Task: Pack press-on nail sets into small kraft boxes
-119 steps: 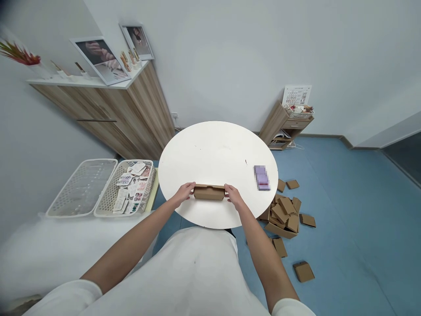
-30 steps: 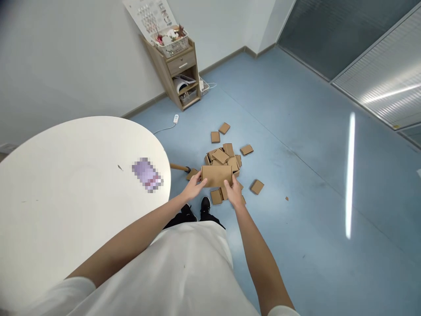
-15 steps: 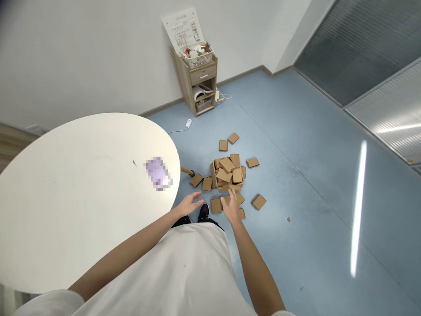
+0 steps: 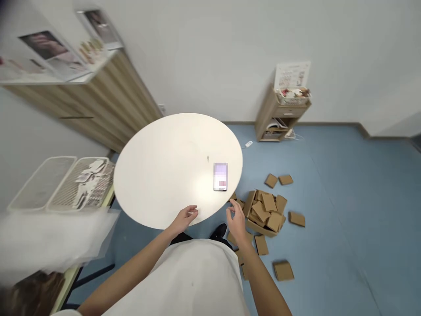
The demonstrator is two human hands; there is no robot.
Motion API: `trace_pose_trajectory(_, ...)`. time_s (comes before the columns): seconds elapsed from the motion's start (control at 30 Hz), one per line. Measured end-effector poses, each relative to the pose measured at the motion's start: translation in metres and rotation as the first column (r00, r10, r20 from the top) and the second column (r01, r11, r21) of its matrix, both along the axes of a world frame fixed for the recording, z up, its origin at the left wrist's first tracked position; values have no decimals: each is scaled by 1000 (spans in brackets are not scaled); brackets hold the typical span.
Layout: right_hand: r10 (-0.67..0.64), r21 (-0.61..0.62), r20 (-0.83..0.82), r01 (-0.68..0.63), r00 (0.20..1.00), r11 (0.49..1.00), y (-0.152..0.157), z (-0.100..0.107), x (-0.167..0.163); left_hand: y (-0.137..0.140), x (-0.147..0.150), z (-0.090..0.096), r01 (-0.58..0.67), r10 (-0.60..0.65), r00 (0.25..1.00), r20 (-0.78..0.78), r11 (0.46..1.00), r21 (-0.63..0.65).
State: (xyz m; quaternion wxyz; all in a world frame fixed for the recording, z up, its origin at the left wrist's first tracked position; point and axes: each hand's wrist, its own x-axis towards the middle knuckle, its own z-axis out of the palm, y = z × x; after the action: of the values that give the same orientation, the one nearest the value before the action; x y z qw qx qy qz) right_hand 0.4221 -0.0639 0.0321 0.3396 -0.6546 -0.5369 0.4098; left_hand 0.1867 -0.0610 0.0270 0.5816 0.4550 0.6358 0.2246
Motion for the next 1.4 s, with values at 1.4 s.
trace_pose_trajectory(1.4,858,20,310,-905,409,424,109,31,-540,-78,-440,35,-532,565,807,-168,821,208)
